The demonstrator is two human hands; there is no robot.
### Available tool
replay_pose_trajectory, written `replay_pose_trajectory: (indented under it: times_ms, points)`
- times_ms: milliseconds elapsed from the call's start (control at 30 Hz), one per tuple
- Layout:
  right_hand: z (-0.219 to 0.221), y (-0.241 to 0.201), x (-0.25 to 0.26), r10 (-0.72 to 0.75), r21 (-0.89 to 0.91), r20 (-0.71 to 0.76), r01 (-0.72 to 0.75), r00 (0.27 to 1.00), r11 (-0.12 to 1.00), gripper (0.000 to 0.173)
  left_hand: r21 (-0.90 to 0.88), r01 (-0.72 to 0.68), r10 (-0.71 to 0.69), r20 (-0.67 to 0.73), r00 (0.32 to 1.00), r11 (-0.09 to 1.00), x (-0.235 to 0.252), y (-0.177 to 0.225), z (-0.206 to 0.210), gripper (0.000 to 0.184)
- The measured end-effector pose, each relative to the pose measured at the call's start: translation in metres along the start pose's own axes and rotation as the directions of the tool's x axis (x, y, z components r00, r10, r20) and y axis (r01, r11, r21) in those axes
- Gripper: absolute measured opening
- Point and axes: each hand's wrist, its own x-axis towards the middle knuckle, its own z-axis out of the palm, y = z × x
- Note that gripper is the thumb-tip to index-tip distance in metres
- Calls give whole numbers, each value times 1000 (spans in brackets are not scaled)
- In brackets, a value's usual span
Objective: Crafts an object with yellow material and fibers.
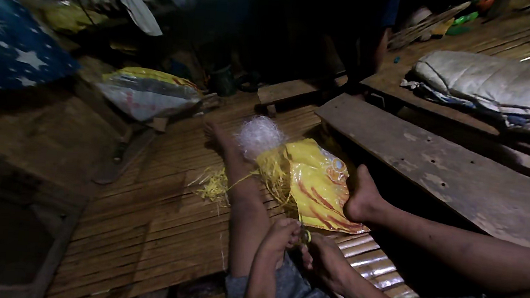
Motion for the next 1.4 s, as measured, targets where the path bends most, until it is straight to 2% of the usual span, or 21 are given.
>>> replay_pose_trajectory:
  times_ms: [300,633,967,1133,1400]
  points:
    - [0,-3,-1,-8,45,11,8,1000,999,24,-18,0,0,15,1000,1000,3,-1,-3,20]
    - [-4,-2,9,-1,-7,-11,1,1000,1000,34,8,8,-8,48,999,1000,1,0,-3,17]
    - [-4,-3,3,-1,39,-4,1,1000,999,32,-3,6,-5,66,998,1000,3,-1,-4,18]
    - [-3,-3,1,37,4,24,-37,999,999,36,-9,5,-5,43,999,1000,1,-1,-5,16]
    - [-2,-2,0,-12,24,9,12,1000,1000,34,-4,8,-8,52,999,1000,-1,2,-2,17]
